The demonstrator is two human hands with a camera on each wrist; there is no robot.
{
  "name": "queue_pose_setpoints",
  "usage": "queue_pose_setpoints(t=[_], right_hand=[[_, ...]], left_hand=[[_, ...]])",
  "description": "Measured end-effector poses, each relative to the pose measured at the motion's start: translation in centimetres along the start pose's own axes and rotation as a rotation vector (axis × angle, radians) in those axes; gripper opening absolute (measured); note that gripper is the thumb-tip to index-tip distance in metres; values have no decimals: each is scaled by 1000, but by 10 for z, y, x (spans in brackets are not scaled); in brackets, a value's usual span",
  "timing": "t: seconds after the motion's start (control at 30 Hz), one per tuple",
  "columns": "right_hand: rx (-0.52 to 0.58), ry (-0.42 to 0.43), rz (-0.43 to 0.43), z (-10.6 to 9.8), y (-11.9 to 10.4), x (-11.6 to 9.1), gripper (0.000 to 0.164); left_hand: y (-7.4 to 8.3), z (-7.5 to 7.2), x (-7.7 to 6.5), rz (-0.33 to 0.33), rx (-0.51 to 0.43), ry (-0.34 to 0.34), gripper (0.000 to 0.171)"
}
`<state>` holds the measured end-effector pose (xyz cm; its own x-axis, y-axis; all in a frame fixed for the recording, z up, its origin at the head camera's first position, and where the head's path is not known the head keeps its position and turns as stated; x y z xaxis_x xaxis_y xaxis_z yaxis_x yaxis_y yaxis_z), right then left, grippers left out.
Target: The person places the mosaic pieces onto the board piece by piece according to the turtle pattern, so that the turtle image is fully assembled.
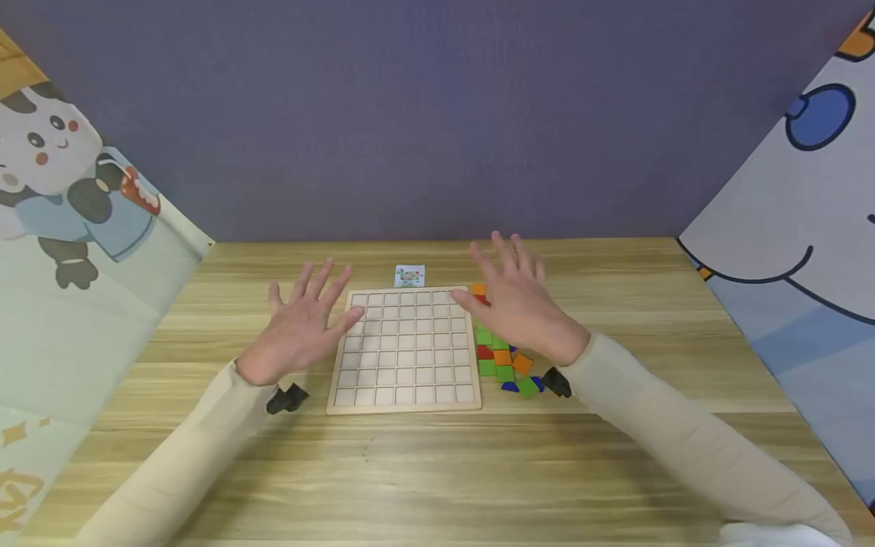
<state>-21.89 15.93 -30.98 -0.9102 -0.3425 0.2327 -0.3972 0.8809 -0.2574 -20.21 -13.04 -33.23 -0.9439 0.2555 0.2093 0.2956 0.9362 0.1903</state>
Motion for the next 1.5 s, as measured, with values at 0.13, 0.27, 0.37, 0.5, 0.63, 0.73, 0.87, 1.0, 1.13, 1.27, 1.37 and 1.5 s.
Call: queue_pose_setpoints(t=[0.13, 0.27, 0.37, 0.5, 0.63, 0.73, 0.87, 1.0, 1.13, 1.27, 1.37, 1.5], right_hand=[[63, 4, 20, 3, 18, 7, 78], [132, -11, 14, 14, 46, 15, 70], [166, -9, 12, 26, 70, 21, 58], [185, -30, 8, 43, 98, 25, 40], [221, -97, -4, 59, 115, 24, 27], [260, -150, 25, 67, 122, 21, 28], [278, -165, 58, 74, 124, 19, 26], [287, -142, 87, 78, 122, 20, 21], [301, -137, 127, 81, 121, 22, 20], [294, -154, 153, 81, 120, 22, 19], [293, -162, 161, 81, 118, 21, 21], [288, -154, 165, 83, 117, 20, 22]], left_hand=[[-13, 8, 0, 1, -27, -9, 73], [-29, 19, -1, -9, -43, -59, 72], [-39, 27, -3, -3, -68, -111, 70], [-49, 35, -8, 33, -124, -180, 68], [-55, 41, -14, 66, -164, -249, 68], [-57, 45, -17, 85, -189, -285, 68], [-59, 47, -22, 105, -195, -302, 69], [-62, 48, -25, 109, -177, -303, 71], [-62, 49, -27, 114, -171, -298, 71], [-61, 50, -28, 121, -173, -290, 72], [-61, 50, -29, 121, -176, -291, 72], [-63, 52, -31, 121, -166, -299, 72]])
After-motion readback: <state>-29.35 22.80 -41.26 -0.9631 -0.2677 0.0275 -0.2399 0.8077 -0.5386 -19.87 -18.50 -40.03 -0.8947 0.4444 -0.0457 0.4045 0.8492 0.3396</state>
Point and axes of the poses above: each hand's wrist, its own x-axis towards the middle knuckle, its own z-axis out of the palm, y = z × x, the point moved 4 cm from there along x, towards the middle knuckle, and after that the axes turned 10 degrees about y, right-handed, at the moved point
